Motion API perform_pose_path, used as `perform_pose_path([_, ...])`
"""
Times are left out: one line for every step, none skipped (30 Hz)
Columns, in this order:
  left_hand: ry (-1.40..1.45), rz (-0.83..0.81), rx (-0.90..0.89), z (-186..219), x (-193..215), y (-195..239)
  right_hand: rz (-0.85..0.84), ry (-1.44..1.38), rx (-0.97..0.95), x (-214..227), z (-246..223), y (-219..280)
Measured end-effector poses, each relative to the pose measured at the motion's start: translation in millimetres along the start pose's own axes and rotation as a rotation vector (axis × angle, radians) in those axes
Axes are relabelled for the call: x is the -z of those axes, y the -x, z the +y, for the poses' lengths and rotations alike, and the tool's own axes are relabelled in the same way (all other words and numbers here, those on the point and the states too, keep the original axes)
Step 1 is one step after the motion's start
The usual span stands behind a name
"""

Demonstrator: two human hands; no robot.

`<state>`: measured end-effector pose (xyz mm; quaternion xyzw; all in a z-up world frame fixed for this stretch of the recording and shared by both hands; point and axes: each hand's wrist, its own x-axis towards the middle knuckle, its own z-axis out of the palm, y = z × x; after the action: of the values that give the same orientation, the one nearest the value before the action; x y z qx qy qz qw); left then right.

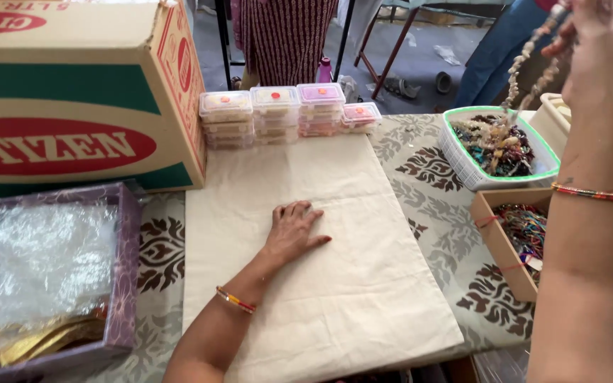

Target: The person sits at a table and packages jewelry items. They pick up a silver necklace, place it into a small plastic bag, and then wrap the bag in a decorative paper pouch before placing it into a small plastic container. They repeat this process with a dark beaded necklace, wrapping it in a similar pouch and placing it into a container.

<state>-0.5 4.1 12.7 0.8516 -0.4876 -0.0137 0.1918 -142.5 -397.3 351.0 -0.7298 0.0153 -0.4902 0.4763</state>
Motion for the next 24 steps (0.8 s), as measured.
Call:
perform_pose_path([0.003, -0.001, 0.004, -1, -4, 0, -0.004, 0.000, -0.002, -4, -2, 1])
perform_pose_path([0.028, 0.073, -0.028, -4, -7, 0, -0.070, -0.065, -0.032, -10, -3, 1])
perform_pose_path([0.053, 0.146, -0.059, -7, -9, 0, -0.137, -0.129, -0.061, -15, -4, 1])
perform_pose_path([0.050, 0.151, -0.052, 0, 0, 2, -0.144, -0.135, -0.058, -32, -20, 8])
perform_pose_path([0.180, 0.265, -0.100, 7, 11, 3, -0.202, -0.108, -0.015, -49, -36, 16])
perform_pose_path([0.306, 0.379, -0.150, 14, 22, 4, -0.259, -0.082, 0.028, -65, -52, 23])
perform_pose_path([0.300, 0.385, -0.145, 25, 38, 5, -0.263, -0.090, 0.032, -81, -60, 31])
perform_pose_path([0.455, 0.406, -0.196, 38, 51, 8, -0.337, -0.057, 0.025, -97, -67, 42])
perform_pose_path([0.611, 0.427, -0.247, 49, 63, 11, -0.412, -0.026, 0.019, -112, -73, 53])
perform_pose_path([0.610, 0.426, -0.240, 39, 50, 5, -0.414, -0.031, 0.015, -126, -70, 63])
perform_pose_path([0.744, 0.351, -0.242, 28, 36, -1, -0.461, 0.005, 0.042, -140, -67, 73])
perform_pose_path([0.878, 0.277, -0.242, 16, 23, -7, -0.510, 0.039, 0.070, -154, -64, 84])
perform_pose_path([0.877, 0.278, -0.233, 7, 25, -2, -0.515, 0.033, 0.066, -157, -46, 94])
perform_pose_path([1.062, 0.141, 0.010, -3, 28, 1, -0.461, 0.104, -0.063, -161, -28, 102])
perform_pose_path([1.236, -0.005, 0.257, -14, 31, 4, -0.408, 0.175, -0.192, -165, -9, 110])
perform_pose_path([1.236, 0.003, 0.263, -25, 39, 13, -0.416, 0.170, -0.190, -161, 22, 121])
perform_pose_path([1.181, -0.015, 0.369, -37, 47, 22, -0.364, 0.334, -0.293, -158, 53, 131])
perform_pose_path([1.124, -0.032, 0.471, -48, 56, 30, -0.309, 0.499, -0.392, -154, 84, 140])
perform_pose_path([1.125, -0.024, 0.475, -53, 52, 33, -0.316, 0.495, -0.388, -161, 108, 154])
perform_pose_path([0.923, 0.064, 0.455, -57, 50, 35, -0.471, 0.790, -0.393, -168, 133, 166])
perform_pose_path([0.720, 0.148, 0.434, -62, 47, 36, -0.623, 1.087, -0.390, -175, 157, 178])
perform_pose_path([0.718, 0.152, 0.435, -63, 40, 32, -0.624, 1.085, -0.386, -191, 147, 196])
perform_pose_path([0.779, 0.160, 0.347, -65, 33, 27, -0.747, 0.804, -0.289, -207, 138, 214])
perform_pose_path([0.840, 0.167, 0.257, -66, 26, 20, -0.852, 0.520, -0.189, -221, 129, 232])
